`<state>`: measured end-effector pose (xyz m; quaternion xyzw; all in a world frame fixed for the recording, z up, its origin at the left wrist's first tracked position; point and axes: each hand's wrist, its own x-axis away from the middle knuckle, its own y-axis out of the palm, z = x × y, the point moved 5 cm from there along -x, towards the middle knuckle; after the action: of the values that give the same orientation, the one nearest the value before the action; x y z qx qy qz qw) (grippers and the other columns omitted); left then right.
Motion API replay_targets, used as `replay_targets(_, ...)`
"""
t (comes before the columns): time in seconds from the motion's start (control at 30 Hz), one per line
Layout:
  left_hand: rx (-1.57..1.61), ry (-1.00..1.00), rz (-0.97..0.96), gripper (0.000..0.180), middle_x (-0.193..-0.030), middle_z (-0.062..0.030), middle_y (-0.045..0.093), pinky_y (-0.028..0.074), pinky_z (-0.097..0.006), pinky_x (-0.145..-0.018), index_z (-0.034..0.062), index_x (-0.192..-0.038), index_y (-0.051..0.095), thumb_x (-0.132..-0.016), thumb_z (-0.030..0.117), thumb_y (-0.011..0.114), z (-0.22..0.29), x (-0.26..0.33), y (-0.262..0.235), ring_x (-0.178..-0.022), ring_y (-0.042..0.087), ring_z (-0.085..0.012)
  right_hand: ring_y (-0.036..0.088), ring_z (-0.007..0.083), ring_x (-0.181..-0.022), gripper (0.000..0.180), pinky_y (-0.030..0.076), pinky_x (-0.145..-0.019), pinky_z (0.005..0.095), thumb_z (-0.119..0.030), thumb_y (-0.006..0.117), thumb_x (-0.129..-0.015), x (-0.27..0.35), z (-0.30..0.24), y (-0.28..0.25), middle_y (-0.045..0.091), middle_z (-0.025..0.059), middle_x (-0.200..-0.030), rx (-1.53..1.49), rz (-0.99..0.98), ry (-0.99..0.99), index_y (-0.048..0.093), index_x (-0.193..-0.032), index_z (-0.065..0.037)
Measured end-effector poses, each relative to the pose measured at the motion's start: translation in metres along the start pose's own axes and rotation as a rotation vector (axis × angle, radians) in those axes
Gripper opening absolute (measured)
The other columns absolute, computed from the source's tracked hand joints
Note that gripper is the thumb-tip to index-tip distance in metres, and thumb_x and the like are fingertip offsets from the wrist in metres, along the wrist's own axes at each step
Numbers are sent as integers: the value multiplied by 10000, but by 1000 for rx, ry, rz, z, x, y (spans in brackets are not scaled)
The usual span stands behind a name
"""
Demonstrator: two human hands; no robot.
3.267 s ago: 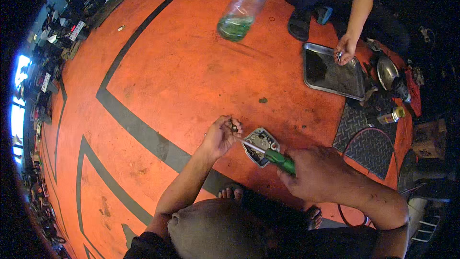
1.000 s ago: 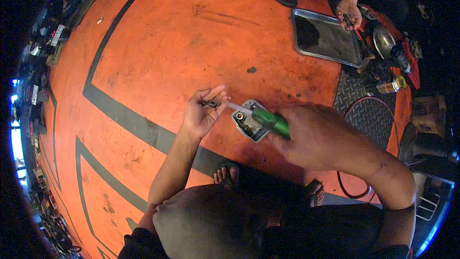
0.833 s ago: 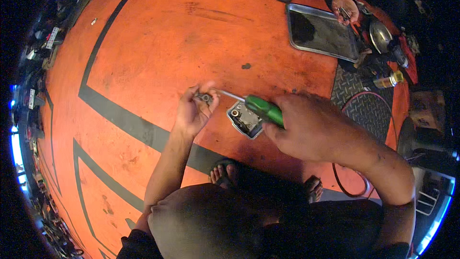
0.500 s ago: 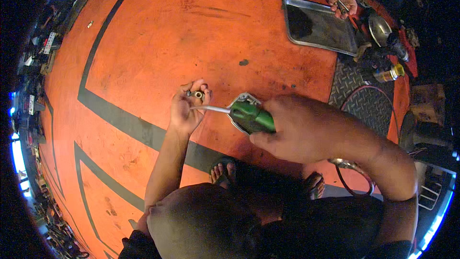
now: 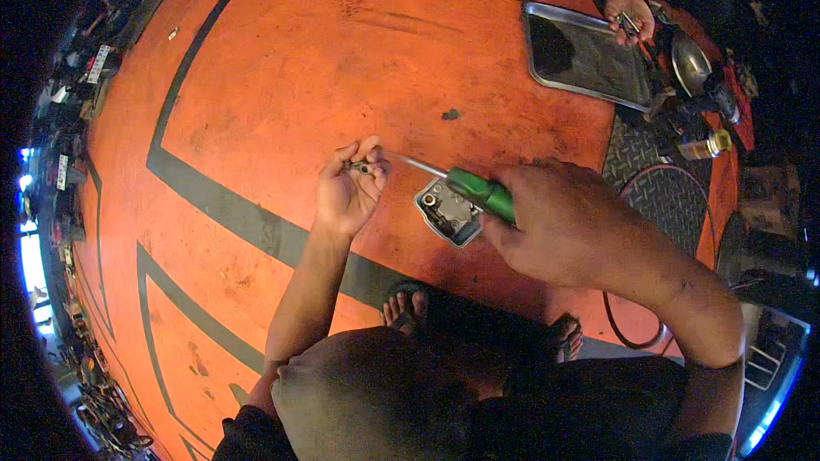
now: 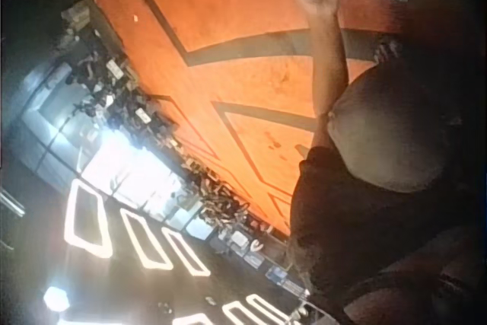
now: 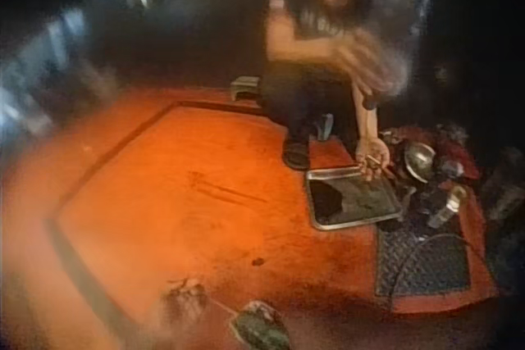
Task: The person cleans and dries various small mechanical parts and a larger component by hand using an air blower and liquid from a bottle.
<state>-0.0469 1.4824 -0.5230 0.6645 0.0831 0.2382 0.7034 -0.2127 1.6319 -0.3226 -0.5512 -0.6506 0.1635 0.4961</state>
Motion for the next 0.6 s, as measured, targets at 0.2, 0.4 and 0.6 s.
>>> replay_targets(0.2, -59, 126, 190, 216, -798, -71, 546, 436, -266, -597, 1, -862, 602, -929, 180, 501, 2, 1, -2, -715, 498, -173, 665, 413, -769, 341, 520, -734, 506, -330, 608, -874, 9, -3, 2, 657, 229, -756, -12, -88, -16, 657, -933, 1)
replay_targets(0.4, 26, -4, -6, 348, -604, -13, 364, 301, -251, -473, 108, -595, 403, -922, 213, 464, 1, 2, 0, -563, 337, -122, 655, 409, -780, 358, 510, -721, 491, -336, 624, -873, 5, 3, -5, 649, 242, -787, -94, -102, 74, 640, -914, 19)
replay_targets(0.6, 54, -20, -89, 413, -551, 17, 323, 269, -266, -451, 134, -535, 352, -931, 233, 416, 2, 4, 11, -522, 305, -120, 650, 413, -757, 346, 503, -703, 491, -323, 615, -879, 10, -4, 5, 640, 238, -756, -211, -308, 54, 624, -905, 22)
